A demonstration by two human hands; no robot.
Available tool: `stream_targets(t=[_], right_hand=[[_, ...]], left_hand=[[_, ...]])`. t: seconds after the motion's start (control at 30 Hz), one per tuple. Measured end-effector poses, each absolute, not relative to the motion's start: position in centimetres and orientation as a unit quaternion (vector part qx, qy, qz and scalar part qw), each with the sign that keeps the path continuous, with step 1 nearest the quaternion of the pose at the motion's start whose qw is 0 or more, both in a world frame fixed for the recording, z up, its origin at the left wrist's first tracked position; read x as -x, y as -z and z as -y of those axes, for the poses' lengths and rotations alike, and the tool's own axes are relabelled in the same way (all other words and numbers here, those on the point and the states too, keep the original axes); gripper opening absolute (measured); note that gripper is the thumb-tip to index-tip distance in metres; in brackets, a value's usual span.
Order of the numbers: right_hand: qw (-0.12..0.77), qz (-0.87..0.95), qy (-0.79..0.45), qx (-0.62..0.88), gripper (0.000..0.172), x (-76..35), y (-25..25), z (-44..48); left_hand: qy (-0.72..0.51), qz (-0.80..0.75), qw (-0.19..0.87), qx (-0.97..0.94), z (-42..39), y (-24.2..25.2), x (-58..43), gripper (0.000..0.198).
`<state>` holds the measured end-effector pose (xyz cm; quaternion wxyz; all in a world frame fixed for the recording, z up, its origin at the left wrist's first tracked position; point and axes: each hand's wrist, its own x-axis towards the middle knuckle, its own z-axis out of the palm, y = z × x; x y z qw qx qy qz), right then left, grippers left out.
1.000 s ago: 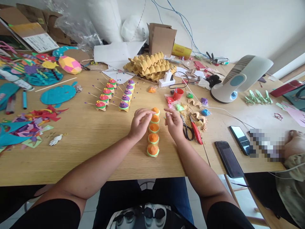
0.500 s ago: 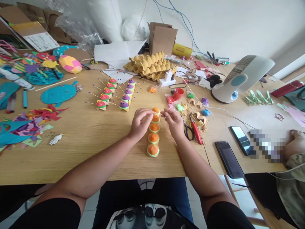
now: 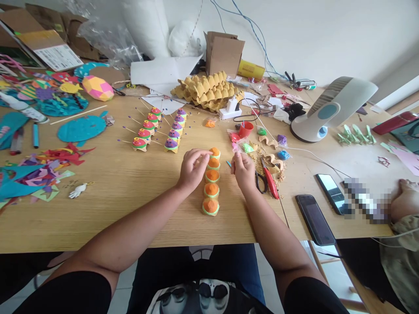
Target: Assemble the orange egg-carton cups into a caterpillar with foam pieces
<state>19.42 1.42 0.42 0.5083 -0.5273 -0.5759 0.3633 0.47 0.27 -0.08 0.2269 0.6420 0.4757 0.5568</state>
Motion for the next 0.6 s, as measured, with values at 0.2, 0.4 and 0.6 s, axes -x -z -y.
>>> stream_targets(t=[0.2,0.4,0.6], right_hand=[[0.285,0.722,-0.243,0.582,0.059,-19.8,-2.0,-0.6],[0.202,0.742,-0.280,0.574,0.052,-19.2,-2.1,-0.6],[0.229,0.732,-0.302,0.566,0.053,-19.1,-1.6,-0.7]], left_hand=[[-0.524,-0.507,0.249,-0.638,-0.4,1.0,-0.6,0.051],[-0.480,-0.521,0.243,-0.662,0.0,1.5,-1.0,0.054],[-0.476,-0.524,0.255,-0.659,-0.1,2.1,-1.1,0.053]])
